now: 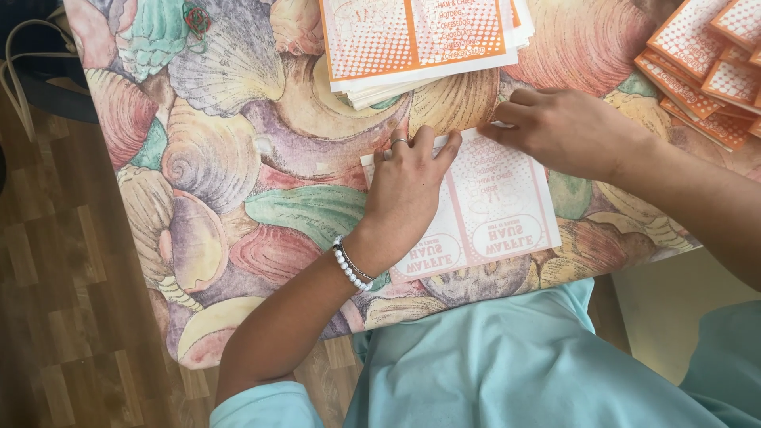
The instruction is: Folding the bottom flaps of flat paper bags to prepare them for use.
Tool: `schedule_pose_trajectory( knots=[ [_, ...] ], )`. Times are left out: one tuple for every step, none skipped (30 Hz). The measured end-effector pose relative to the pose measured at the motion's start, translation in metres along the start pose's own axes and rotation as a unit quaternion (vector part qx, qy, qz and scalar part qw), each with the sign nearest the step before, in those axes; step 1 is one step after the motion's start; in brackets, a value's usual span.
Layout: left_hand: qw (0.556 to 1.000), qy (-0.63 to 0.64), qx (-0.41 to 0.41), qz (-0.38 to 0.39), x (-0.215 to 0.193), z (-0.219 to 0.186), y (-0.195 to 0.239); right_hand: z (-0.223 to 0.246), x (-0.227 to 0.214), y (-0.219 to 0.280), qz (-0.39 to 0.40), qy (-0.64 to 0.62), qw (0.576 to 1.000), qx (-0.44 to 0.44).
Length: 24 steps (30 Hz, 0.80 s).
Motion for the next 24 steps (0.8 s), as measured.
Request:
schedule_pose_trajectory(
  knots=[
    [1.0, -0.005, -0.007, 0.0, 0.0, 0.0, -0.001, -0.002, 0.0, 0.003, 0.0, -0.013, 1.0, 0.001],
    [1.0, -0.005, -0.007, 0.0, -0.004, 0.0, 0.001, -0.002, 0.004, 0.006, 0.0, -0.013, 1.0, 0.0],
    [1.0, -0.019, -0.013, 0.001, -0.008, 0.0, 0.003, -0.004, 0.007, 0.008, 0.0, -0.022, 1.0, 0.006],
    [0.999, -0.034, -0.017, 0.003, -0.011, -0.001, 0.004, -0.004, 0.011, 0.011, -0.001, -0.032, 0.999, 0.012],
    [0.999, -0.033, -0.017, 0.004, -0.01, -0.003, 0.004, -0.004, 0.01, 0.01, 0.0, -0.032, 0.999, 0.012],
    [0.998, -0.049, -0.025, 0.008, -0.008, -0.005, 0.005, -0.003, 0.011, 0.009, 0.006, -0.025, 1.0, 0.012],
    [0.997, -0.066, -0.033, 0.012, -0.006, -0.007, 0.005, -0.002, 0.011, 0.008, 0.013, -0.018, 1.0, 0.012],
    [0.997, -0.065, -0.032, 0.014, -0.007, -0.007, 0.006, -0.002, 0.01, 0.008, 0.014, -0.02, 1.0, 0.012],
    [0.997, -0.067, -0.026, 0.021, -0.007, -0.007, 0.007, -0.002, 0.01, 0.007, 0.02, -0.02, 1.0, 0.013],
    [0.997, -0.069, -0.021, 0.027, -0.007, -0.007, 0.006, -0.003, 0.009, 0.006, 0.025, -0.019, 0.999, 0.015],
    [0.997, -0.069, -0.02, 0.027, -0.007, -0.005, 0.005, -0.004, 0.01, 0.005, 0.025, -0.02, 0.999, 0.015],
    [0.999, -0.048, -0.017, 0.017, -0.007, -0.004, 0.005, -0.004, 0.011, 0.005, 0.022, -0.011, 1.0, 0.016],
    [1.0, -0.026, -0.014, 0.008, -0.008, -0.003, 0.005, -0.003, 0.011, 0.005, 0.019, -0.002, 1.0, 0.017],
    [1.0, -0.026, -0.013, 0.008, -0.006, -0.003, 0.005, -0.003, 0.011, 0.006, 0.019, -0.003, 1.0, 0.017],
    [1.0, -0.021, -0.011, 0.012, -0.003, -0.003, 0.005, -0.002, 0.011, 0.006, 0.022, -0.004, 1.0, 0.018],
    [1.0, -0.017, -0.01, 0.015, -0.002, -0.002, 0.004, -0.003, 0.009, 0.005, 0.022, -0.003, 1.0, 0.019],
    [1.0, -0.019, -0.01, 0.014, -0.001, -0.002, 0.003, -0.003, 0.009, 0.005, 0.021, -0.002, 1.0, 0.02],
    [0.999, -0.028, -0.012, 0.021, 0.001, -0.003, 0.003, -0.004, 0.009, 0.006, 0.019, -0.005, 0.999, 0.025],
    [0.999, -0.037, -0.013, 0.029, 0.003, -0.004, 0.002, -0.004, 0.008, 0.007, 0.017, -0.008, 0.999, 0.03],
    [0.999, -0.037, -0.012, 0.027, 0.002, -0.004, 0.002, -0.004, 0.011, 0.009, 0.017, -0.007, 0.999, 0.032],
    [0.999, -0.035, -0.016, 0.022, 0.0, -0.004, 0.003, -0.005, 0.011, 0.011, 0.003, -0.011, 0.999, 0.037],
    [0.999, -0.033, -0.019, 0.016, -0.002, -0.004, 0.003, -0.007, 0.012, 0.013, -0.011, -0.013, 0.999, 0.044],
    [0.999, -0.034, -0.018, 0.012, -0.002, -0.005, 0.002, -0.01, 0.017, 0.018, -0.011, -0.01, 0.999, 0.047],
    [0.999, -0.042, -0.021, 0.01, -0.001, -0.005, 0.001, -0.014, 0.022, 0.023, -0.006, -0.016, 0.998, 0.056]
  ],
)
Point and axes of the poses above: each hand's wrist, its own y-axis away from the middle knuckle, its own x-axis out of the palm, z = x × y, the point moved 5 cm from there along -y, towards the middle knuckle, and after that the axes turned 14 degrees about z, right-handed, at the moved point
